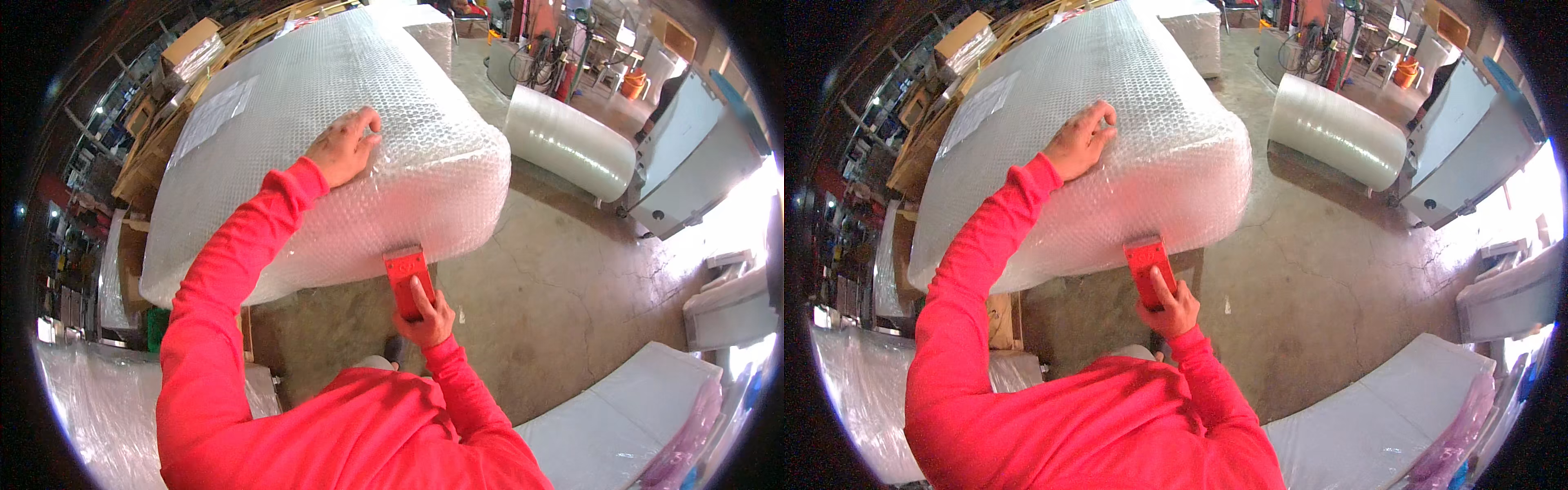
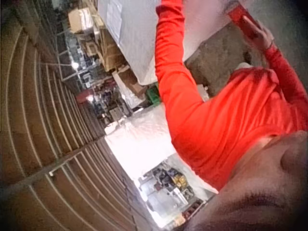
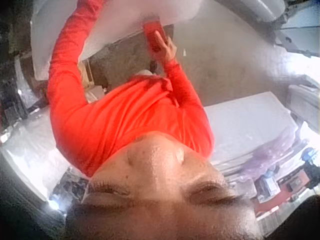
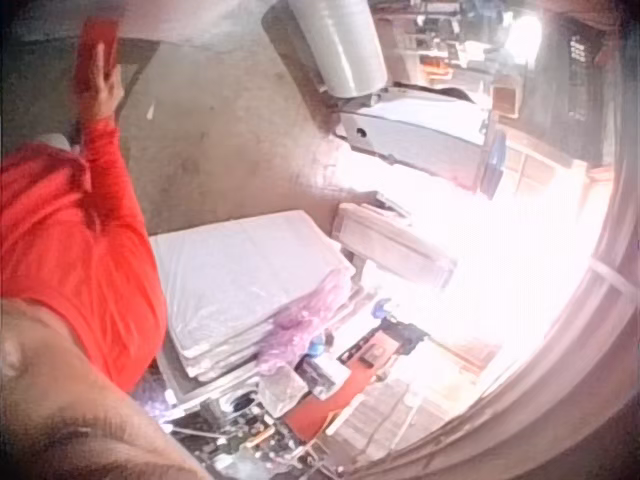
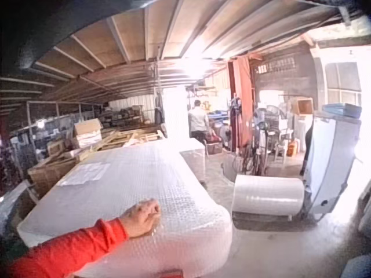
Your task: The person wraps a large piece of furniture with bubble wrap and secures it with packing tape. They pull the bubble wrap from a roll, cover the furniture, and use a tape gun to seal the edges.
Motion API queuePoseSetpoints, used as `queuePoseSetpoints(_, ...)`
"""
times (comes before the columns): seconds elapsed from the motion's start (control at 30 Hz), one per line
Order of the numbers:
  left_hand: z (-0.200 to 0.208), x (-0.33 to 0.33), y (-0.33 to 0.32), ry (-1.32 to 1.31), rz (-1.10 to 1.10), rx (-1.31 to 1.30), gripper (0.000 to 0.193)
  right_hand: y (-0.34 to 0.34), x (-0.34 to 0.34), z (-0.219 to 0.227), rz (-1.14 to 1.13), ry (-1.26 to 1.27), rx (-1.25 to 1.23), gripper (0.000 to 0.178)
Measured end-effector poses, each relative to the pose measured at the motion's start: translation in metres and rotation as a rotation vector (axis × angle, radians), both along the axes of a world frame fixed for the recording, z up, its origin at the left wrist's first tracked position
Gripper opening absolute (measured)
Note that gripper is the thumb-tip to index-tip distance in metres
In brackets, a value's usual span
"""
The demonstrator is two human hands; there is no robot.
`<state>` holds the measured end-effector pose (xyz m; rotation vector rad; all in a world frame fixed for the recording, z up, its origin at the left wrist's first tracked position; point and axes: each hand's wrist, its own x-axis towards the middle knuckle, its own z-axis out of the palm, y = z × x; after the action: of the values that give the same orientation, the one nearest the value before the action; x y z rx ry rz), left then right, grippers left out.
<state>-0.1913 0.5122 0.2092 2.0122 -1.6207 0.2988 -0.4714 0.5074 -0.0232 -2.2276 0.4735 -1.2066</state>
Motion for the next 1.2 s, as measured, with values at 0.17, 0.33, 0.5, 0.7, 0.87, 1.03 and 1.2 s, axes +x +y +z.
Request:
queuePoseSetpoints(0.17, -0.015, 0.019, -0.005, 0.149, 0.003, 0.096, 0.032, -0.001, -0.007, -0.019, 0.03, 0.035, 0.022, 0.087)
queuePoseSetpoints(0.33, -0.011, 0.013, -0.001, 0.232, 0.093, 0.169, 0.026, 0.005, -0.023, -0.083, 0.036, 0.196, 0.124, 0.088)
queuePoseSetpoints(0.5, -0.002, 0.012, -0.008, 0.297, 0.16, 0.212, 0.021, -0.001, -0.009, -0.141, 0.03, 0.506, 0.257, 0.09)
queuePoseSetpoints(0.7, 0.041, -0.069, 0.017, 0.102, -0.053, -0.203, 0.016, -0.015, 0.035, -0.157, 0.032, 0.449, 0.212, 0.088)
queuePoseSetpoints(0.87, -0.117, -0.176, 0.07, 1.9, 0.065, 0.624, 0.042, -0.014, 0.047, -0.156, 0.053, 0.48, 0.295, 0.06)
queuePoseSetpoints(1.03, -0.285, -0.135, 0.029, 2.662, 0.304, -1.04, 0.049, -0.016, 0.05, -0.135, 0.054, 0.636, 0.213, 0.061)
queuePoseSetpoints(1.2, -0.293, -0.118, 0.018, 2.732, 0.329, -1.214, 0.057, -0.015, 0.051, -0.096, 0.094, 0.992, 0.166, 0.055)
